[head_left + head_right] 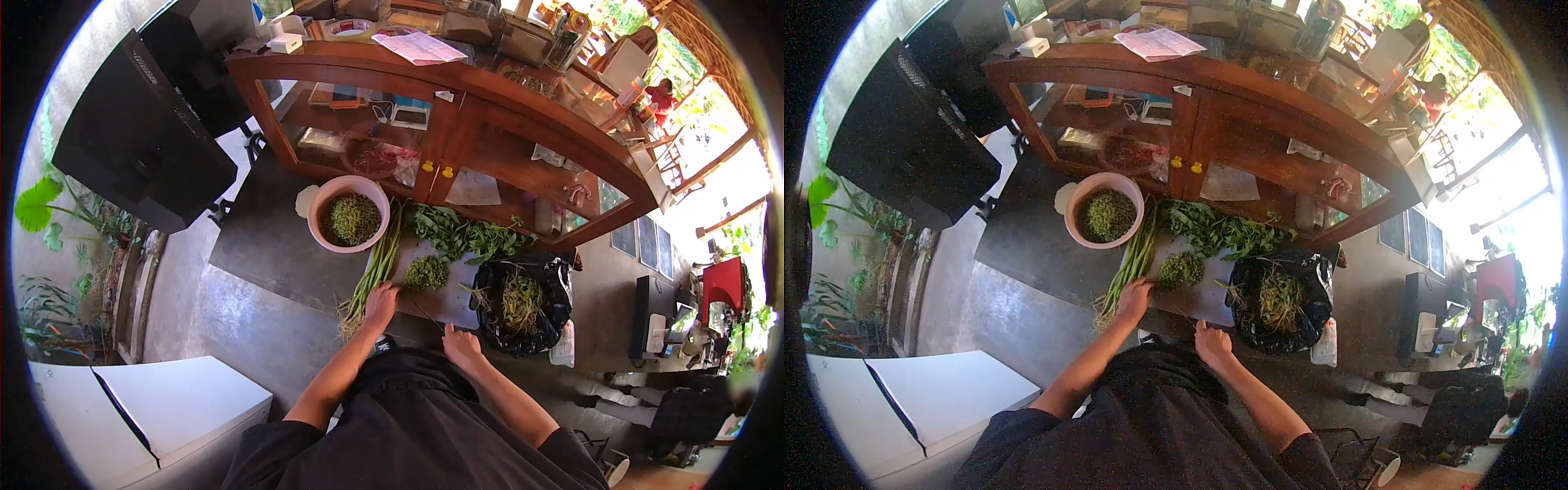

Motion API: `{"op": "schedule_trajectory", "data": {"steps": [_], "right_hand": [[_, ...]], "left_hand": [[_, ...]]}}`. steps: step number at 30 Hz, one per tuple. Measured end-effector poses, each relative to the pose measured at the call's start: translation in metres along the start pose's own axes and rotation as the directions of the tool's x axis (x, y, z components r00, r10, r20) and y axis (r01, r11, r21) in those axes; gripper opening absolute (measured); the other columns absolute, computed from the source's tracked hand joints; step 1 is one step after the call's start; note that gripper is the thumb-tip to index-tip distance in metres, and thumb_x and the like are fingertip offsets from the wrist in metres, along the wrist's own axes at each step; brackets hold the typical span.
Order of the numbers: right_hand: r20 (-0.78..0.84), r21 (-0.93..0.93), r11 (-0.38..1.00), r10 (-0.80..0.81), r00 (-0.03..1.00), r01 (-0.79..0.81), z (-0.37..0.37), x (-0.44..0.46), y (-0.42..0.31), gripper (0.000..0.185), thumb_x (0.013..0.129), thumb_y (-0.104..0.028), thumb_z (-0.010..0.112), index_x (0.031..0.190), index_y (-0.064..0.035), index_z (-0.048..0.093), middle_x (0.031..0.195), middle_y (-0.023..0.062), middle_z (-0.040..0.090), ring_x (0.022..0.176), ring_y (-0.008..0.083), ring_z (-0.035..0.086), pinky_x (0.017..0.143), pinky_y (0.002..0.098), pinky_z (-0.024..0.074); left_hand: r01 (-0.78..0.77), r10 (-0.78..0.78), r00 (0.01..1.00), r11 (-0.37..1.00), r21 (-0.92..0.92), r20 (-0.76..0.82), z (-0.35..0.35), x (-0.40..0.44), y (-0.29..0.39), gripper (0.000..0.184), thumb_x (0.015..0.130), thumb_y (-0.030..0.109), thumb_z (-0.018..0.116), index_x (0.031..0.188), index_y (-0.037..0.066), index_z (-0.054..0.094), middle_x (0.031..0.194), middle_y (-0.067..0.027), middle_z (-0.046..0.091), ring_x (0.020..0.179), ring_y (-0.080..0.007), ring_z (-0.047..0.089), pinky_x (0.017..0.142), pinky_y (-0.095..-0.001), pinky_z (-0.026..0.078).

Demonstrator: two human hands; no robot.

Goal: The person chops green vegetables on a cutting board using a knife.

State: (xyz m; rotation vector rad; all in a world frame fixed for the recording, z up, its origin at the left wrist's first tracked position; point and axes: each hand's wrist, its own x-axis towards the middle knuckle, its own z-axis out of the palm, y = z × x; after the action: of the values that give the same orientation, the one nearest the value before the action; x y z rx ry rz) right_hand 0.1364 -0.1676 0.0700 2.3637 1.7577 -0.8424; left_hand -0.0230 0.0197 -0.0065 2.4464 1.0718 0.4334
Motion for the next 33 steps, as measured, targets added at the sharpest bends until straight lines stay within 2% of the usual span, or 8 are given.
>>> {"op": "schedule_trajectory", "data": {"steps": [2,11,13,19,26,29,31,33], "right_hand": [[0.039,0.003,0.996,0.088,0.995,-0.088,0.022,0.011,0.007,0.038,0.091,-0.025,0.045,0.117,0.0023,0.039,0.085,0.0248,0.065,0.079,0.0427,0.063,0.069,0.0518,0.0501],[0.182,0.07,0.988,0.12,0.976,-0.135,0.026,0.027,0.009,0.039,0.092,-0.025,0.042,0.121,-0.0011,0.036,0.098,0.0271,0.063,0.092,0.0443,0.061,0.079,0.054,0.0466],[0.173,0.063,0.99,0.113,0.978,-0.126,0.026,0.02,0.017,0.039,0.092,-0.026,0.043,0.121,-0.0009,0.036,0.097,0.0271,0.063,0.092,0.0444,0.061,0.079,0.054,0.0467],[0.114,0.066,0.993,0.087,0.99,-0.095,0.023,0.015,0.008,0.036,0.092,-0.027,0.044,0.116,-0.0009,0.037,0.091,0.0258,0.064,0.086,0.0443,0.062,0.076,0.0534,0.0479],[0.04,0.051,0.995,0.08,0.996,-0.082,0.005,0.013,-0.001,0.032,0.092,-0.027,0.046,0.11,-0.0009,0.039,0.086,0.0242,0.064,0.081,0.0428,0.063,0.07,0.0532,0.049],[-0.009,0.04,0.997,0.064,0.998,-0.064,0.01,0.01,0.008,0.032,0.092,-0.026,0.047,0.109,0.0002,0.04,0.085,0.0239,0.064,0.081,0.0425,0.063,0.069,0.053,0.0491],[0.03,0.057,0.996,0.059,0.998,-0.061,-0.002,0.005,0.005,0.035,0.092,-0.027,0.046,0.113,0.0009,0.04,0.085,0.0239,0.064,0.08,0.0417,0.063,0.068,0.0523,0.0499],[0.067,0.074,0.995,0.057,0.996,-0.062,-0.009,-0.001,0.002,0.038,0.093,-0.027,0.045,0.117,0.0016,0.04,0.084,0.0239,0.065,0.079,0.041,0.064,0.068,0.0516,0.0508]], "left_hand": [[0.016,-0.017,1.0,1.0,-0.021,-0.011,0.002,0.0,-0.002,0.019,0.074,0.009,0.063,0.092,0.004,0.068,0.095,-0.0135,0.061,0.093,-0.0327,0.058,0.082,-0.0421,0.049],[-0.008,0.008,0.995,1.0,0.002,-0.096,0.006,0.0,-0.002,0.014,0.077,0.01,0.06,0.088,0.005,0.068,0.09,-0.012,0.061,0.092,-0.031,0.057,0.082,-0.0394,0.048],[0.071,-0.071,0.998,0.997,-0.009,0.001,0.001,-0.001,0.002,0.019,0.077,0.005,0.061,0.094,0.004,0.069,0.096,-0.0144,0.062,0.094,-0.0328,0.058,0.083,-0.0429,0.049],[0.09,-0.091,0.996,0.996,-0.017,-0.012,0.004,-0.004,0.0,0.012,0.078,0.008,0.059,0.087,0.007,0.068,0.095,-0.014,0.059,0.093,-0.0326,0.057,0.078,-0.0416,0.049],[0.073,-0.073,0.996,0.997,-0.004,-0.051,-0.005,-0.007,0.009,0.018,0.079,0.007,0.057,0.092,0.009,0.068,0.098,-0.0149,0.058,0.094,-0.0335,0.057,0.079,-0.0421,0.05],[0.133,-0.135,0.988,0.991,0.032,0.073,-0.004,-0.004,0.009,0.02,0.078,0.007,0.058,0.095,0.008,0.068,0.098,-0.0149,0.059,0.096,-0.0336,0.058,0.08,-0.0424,0.05],[0.144,-0.142,0.988,0.989,-0.03,0.064,0.0,-0.003,0.007,0.024,0.081,0.005,0.061,0.104,0.003,0.066,0.109,-0.0218,0.058,0.101,-0.0371,0.057,0.083,-0.0464,0.049],[0.147,-0.146,0.988,0.989,-0.017,0.054,-0.002,-0.002,0.009,0.024,0.078,0.004,0.061,0.101,0.004,0.067,0.103,-0.0192,0.059,0.098,-0.0357,0.058,0.082,-0.0447,0.05]]}}
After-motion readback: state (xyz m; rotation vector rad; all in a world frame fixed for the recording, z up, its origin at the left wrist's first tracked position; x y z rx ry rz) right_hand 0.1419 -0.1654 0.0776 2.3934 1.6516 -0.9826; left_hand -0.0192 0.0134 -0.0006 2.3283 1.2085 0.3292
